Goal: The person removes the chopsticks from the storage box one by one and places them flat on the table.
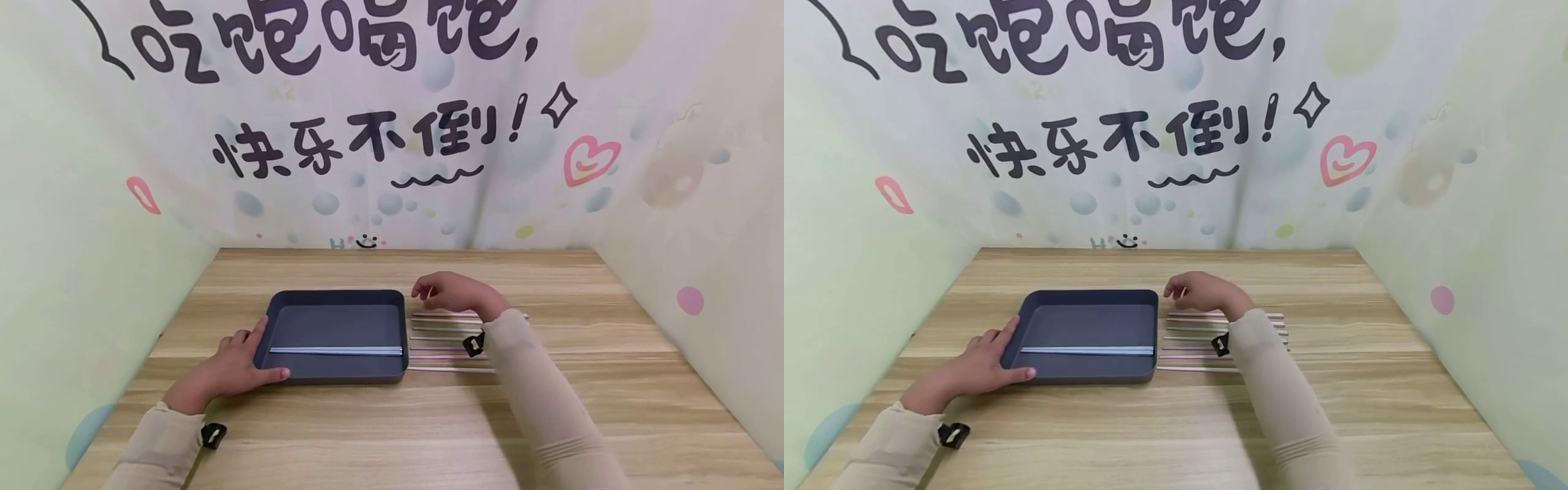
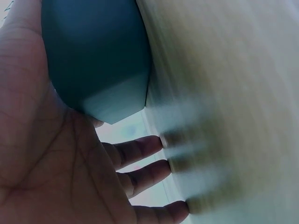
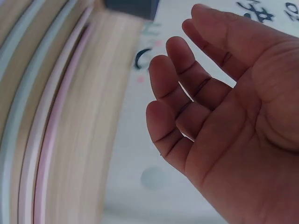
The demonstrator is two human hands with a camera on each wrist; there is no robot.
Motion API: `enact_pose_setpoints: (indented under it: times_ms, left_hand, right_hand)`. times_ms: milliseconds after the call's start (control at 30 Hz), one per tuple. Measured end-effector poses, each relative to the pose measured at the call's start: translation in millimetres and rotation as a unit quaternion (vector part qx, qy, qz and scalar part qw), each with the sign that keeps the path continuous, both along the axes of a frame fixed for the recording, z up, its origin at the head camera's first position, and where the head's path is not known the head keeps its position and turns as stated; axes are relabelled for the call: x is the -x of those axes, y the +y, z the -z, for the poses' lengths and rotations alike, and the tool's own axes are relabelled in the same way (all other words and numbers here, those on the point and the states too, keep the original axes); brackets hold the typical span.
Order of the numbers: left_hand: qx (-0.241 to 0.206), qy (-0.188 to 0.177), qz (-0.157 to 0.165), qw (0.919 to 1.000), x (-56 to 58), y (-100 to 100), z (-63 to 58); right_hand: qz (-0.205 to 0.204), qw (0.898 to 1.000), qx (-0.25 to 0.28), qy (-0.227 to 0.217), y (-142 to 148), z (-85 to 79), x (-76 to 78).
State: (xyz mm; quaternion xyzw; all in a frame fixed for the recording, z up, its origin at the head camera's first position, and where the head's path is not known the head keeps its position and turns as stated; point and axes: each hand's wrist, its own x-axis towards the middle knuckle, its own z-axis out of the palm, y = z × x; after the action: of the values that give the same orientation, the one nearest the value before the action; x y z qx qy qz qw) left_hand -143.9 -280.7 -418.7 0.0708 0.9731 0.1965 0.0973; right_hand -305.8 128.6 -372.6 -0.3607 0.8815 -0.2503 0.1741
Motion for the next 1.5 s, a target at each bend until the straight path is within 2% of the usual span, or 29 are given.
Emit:
enact_pose_setpoints:
  times_ms: [200, 600, 800, 1133, 1300, 1500]
  left_hand:
    - [0.000, 0.002, -0.001, 1.0000, 0.5, -2.4, 2.9]
    - [-0.005, 0.005, 0.003, 1.0000, 0.5, -1.1, 0.9]
    - [-0.008, 0.002, 0.002, 1.0000, 0.7, -1.8, 1.4]
    - [-0.005, -0.008, -0.006, 0.9999, 3.2, -2.4, 3.7]
    - [-0.004, -0.012, -0.008, 0.9999, 2.8, -1.3, 2.5]
    - [-0.005, -0.009, -0.007, 0.9999, 1.6, -1.2, 0.5]
  right_hand:
    - [-0.027, 0.999, 0.026, 0.003, -31.8, -2.9, -9.2]
    - [-0.064, 0.998, 0.005, -0.002, -78.1, -7.4, -19.6]
    - [-0.081, 0.997, 0.012, -0.005, -98.8, -5.8, -19.8]
    - [-0.140, 0.989, 0.013, -0.045, -130.6, 9.1, -20.4]
    - [-0.151, 0.986, 0.003, -0.065, -140.3, 21.1, -18.4]
    - [-0.149, 0.987, -0.020, -0.061, -151.3, 37.1, -21.0]
